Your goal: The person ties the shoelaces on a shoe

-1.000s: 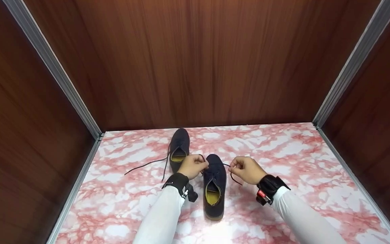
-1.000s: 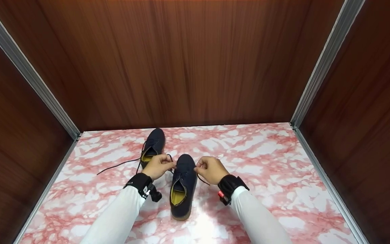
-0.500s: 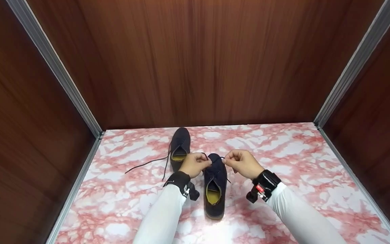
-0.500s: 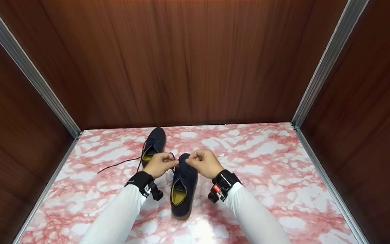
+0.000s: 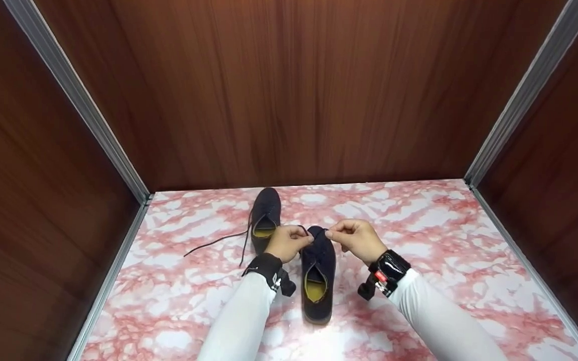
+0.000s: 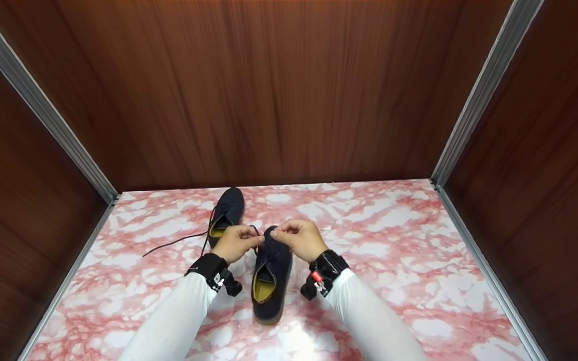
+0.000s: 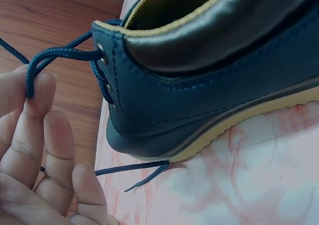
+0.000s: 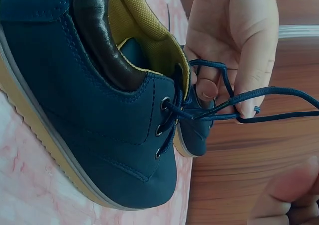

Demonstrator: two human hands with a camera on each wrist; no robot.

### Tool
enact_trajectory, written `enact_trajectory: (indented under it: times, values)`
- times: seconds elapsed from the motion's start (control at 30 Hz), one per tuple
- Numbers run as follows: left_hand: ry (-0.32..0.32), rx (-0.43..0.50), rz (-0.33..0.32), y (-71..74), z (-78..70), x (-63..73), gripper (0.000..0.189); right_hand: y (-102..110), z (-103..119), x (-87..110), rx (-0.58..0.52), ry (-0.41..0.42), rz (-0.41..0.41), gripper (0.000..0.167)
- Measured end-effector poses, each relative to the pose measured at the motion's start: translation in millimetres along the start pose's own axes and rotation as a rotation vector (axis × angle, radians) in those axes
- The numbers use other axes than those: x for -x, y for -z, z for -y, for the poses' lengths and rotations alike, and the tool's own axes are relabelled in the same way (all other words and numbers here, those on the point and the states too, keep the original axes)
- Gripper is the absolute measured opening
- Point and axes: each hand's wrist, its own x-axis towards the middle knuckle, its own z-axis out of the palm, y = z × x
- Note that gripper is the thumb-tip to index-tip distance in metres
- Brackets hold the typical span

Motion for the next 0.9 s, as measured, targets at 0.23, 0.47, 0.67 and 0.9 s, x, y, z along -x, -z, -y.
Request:
enact_trajectory:
  times: [0.23, 0.47, 0.67, 0.9]
  values:
    - [-0.004, -0.002, -0.005, -1.6, -0.2, -1.0, 0.013, -7, -2, 0.4, -0.038, -0.046, -0.041, 0.027]
    - [0.003, 0.004, -0.002, -1.6, -3.2, 0.3, 0.014, -15, -8, 0.8, -0.034, -0.077, -0.1, 0.023]
    - [0.004, 0.003, -0.008, -1.8, -3.1, 1.5, 0.013, -20, -14, 3.5, 0.148, 0.061, -0.141, 0.018]
    - [0.02, -0.004, -0.019, -1.2, -0.3, 1.6, 0.01, -20, -20, 7.0, 0.414, 0.308, -0.063, 0.008]
